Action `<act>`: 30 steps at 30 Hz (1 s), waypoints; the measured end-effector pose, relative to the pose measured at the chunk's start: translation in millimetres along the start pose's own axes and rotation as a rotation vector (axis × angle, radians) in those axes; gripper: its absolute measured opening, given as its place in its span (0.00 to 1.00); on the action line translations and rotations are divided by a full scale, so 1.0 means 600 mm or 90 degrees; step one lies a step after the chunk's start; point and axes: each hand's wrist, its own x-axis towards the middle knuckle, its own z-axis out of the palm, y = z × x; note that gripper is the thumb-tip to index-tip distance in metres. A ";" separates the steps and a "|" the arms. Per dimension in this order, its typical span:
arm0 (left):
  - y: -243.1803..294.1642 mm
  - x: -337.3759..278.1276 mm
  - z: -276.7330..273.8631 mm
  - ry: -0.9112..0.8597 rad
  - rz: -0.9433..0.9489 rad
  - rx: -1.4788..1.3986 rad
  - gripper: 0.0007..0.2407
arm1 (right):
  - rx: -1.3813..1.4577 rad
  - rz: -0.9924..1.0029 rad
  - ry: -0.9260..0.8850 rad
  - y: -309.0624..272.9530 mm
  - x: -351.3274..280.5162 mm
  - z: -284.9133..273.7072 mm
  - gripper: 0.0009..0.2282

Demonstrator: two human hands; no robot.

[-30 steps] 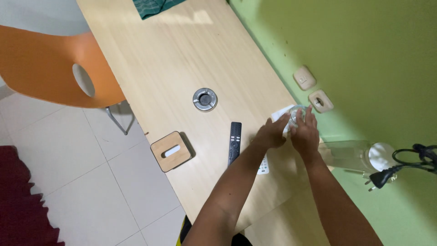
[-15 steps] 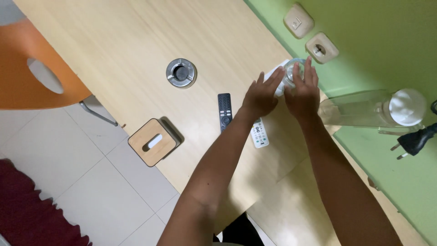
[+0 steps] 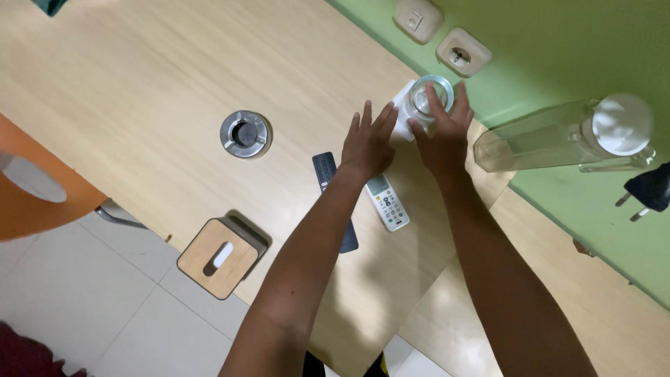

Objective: The person organizes items on a desk, moving a glass jar, a tissue box, an ashtray, and remote controls to the right side. They then fold a green plaid shirt on the desk.

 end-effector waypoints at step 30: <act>0.040 -0.005 0.034 -0.114 -0.041 0.125 0.28 | 0.077 0.119 0.054 0.012 -0.033 0.007 0.33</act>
